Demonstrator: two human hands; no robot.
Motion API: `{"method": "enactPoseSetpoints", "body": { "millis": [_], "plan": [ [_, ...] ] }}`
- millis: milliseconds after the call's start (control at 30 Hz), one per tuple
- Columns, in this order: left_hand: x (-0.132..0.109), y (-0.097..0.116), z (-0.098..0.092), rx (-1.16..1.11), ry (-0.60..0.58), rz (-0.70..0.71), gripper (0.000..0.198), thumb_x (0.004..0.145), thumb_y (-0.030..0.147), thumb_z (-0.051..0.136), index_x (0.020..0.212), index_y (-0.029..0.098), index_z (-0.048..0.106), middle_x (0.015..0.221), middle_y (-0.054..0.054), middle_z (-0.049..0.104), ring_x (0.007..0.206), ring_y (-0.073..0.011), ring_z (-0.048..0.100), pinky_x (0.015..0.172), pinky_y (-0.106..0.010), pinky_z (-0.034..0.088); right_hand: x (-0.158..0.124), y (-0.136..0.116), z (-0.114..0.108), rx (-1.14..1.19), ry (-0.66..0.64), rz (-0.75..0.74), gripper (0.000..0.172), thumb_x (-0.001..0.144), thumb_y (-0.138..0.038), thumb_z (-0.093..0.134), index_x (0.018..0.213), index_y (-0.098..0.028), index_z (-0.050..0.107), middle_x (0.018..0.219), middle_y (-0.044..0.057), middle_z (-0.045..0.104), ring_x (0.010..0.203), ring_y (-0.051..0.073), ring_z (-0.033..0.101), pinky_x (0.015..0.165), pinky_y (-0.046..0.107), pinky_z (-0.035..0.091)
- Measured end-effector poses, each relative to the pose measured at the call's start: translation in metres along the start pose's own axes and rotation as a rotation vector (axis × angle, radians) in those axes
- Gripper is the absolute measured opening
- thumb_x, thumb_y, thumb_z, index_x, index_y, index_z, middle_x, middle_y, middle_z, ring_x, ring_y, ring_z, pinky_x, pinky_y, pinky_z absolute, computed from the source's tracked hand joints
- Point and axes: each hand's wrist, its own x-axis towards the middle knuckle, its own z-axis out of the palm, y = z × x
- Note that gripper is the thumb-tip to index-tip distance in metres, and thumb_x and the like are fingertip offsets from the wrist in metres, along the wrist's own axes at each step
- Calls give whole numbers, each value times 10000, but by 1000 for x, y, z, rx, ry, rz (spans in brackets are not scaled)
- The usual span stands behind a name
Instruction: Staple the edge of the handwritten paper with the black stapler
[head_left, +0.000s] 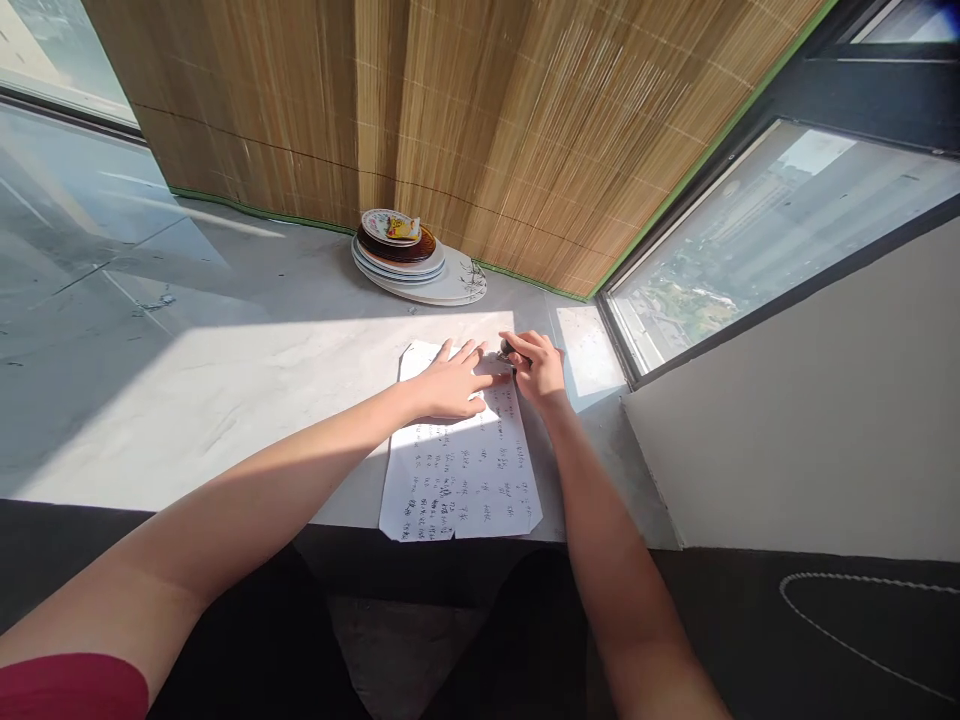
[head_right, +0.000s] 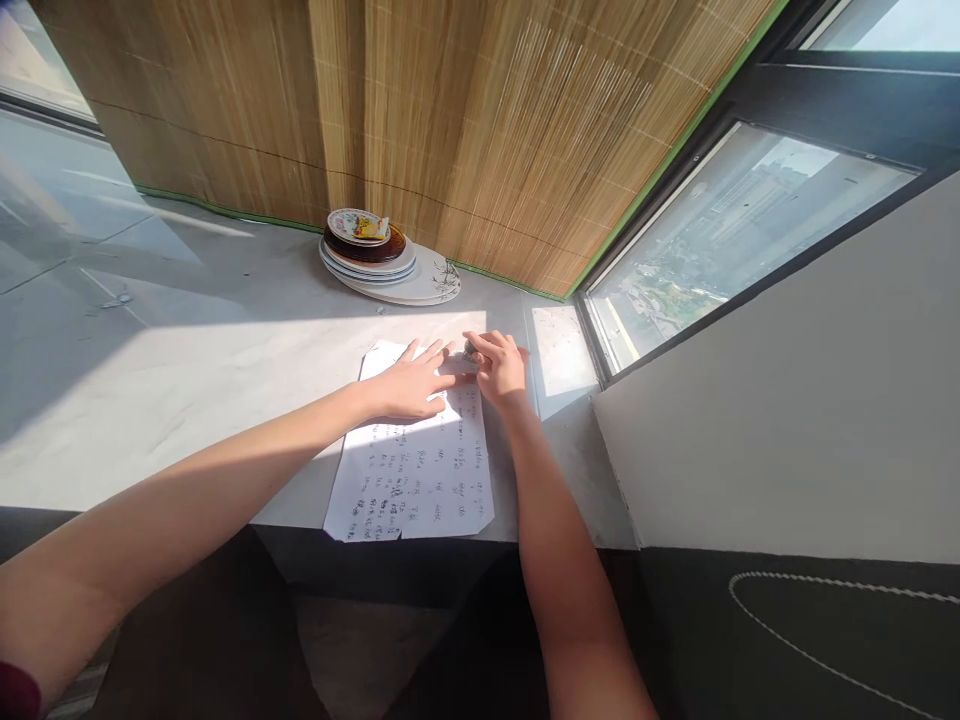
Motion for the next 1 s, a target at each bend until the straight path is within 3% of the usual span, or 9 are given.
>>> {"method": "enactPoseSetpoints", "body": {
  "millis": [100, 200, 300, 433, 533, 700, 767, 900, 1000],
  "plan": [
    [-2, 4, -7, 29, -81, -20, 776, 1007, 333, 578, 1767, 303, 424, 1897, -127, 104, 1757, -423, -1, 1363, -745, 6, 1, 25, -9, 93, 102, 99, 542, 967, -160, 483, 1408, -263, 782, 1233, 109, 784, 1090, 295, 681, 985, 447, 558],
    [-2, 6, -12, 82, -90, -42, 881, 1005, 351, 549, 1814, 138, 275, 1879, -215, 80, 1757, -416, 21, 1381, -708, 14, -2, 42, -12, 183, 180, 169, 549, 993, -239, 536, 1510, -228, 718, 1310, 123, 790, 1214, 304, 727, 1020, 439, 601],
    [-2, 4, -12, 125, -101, -43, 931, 990, 381, 531, 1788, -4, 245, 1863, -261, 84, 1760, -398, 50, 1399, -667, 35, -4, 47, -11, 209, 235, 247, 589, 972, -304, 645, 1552, -204, 684, 1394, 140, 785, 1285, 331, 736, 1075, 465, 611],
    [-4, -1, -10, 93, -60, -51, 908, 968, 413, 549, 1802, 140, 317, 1876, -144, 135, 1765, -338, 84, 1429, -569, 34, -1, 46, -5, 165, 217, 362, 478, 959, -357, 736, 1427, -270, 768, 1329, 98, 826, 1230, 349, 767, 1049, 493, 629],
    [-4, -4, -10, 60, -21, -50, 935, 944, 418, 553, 1823, 266, 275, 1878, -47, 165, 1764, -296, 110, 1439, -522, 49, 3, 47, -1, 116, 196, 428, 415, 953, -362, 774, 1364, -311, 790, 1234, 68, 851, 1169, 349, 777, 996, 489, 630],
    [-4, -5, -13, 31, -2, -74, 1006, 944, 410, 556, 1847, 237, 147, 1875, -52, 208, 1757, -292, 160, 1444, -488, 137, 6, 45, 2, 66, 192, 460, 357, 978, -356, 763, 1331, -306, 788, 1208, 84, 843, 1116, 336, 768, 931, 453, 606],
    [-5, -7, -14, 6, 28, -67, 974, 968, 396, 570, 1843, 222, 180, 1866, -67, 256, 1753, -327, 174, 1433, -517, 198, 6, 44, 2, 63, 187, 456, 344, 982, -353, 756, 1321, -301, 787, 1199, 89, 840, 1101, 332, 762, 905, 438, 596],
    [-8, -11, -13, 19, 13, -65, 770, 1010, 387, 592, 1747, 204, 465, 1870, -91, 266, 1732, -435, 194, 1404, -579, 260, 7, 43, 3, 57, 183, 459, 320, 981, -355, 740, 1291, -292, 789, 1170, 93, 838, 1061, 320, 755, 863, 418, 580],
    [-9, -12, -13, 35, 24, -79, 728, 1024, 382, 594, 1707, 142, 518, 1874, -141, 236, 1721, -441, 231, 1391, -558, 303, 7, 41, 2, 56, 183, 464, 286, 981, -352, 732, 1253, -292, 794, 1138, 84, 838, 1032, 310, 751, 848, 411, 571]
  ]
}}
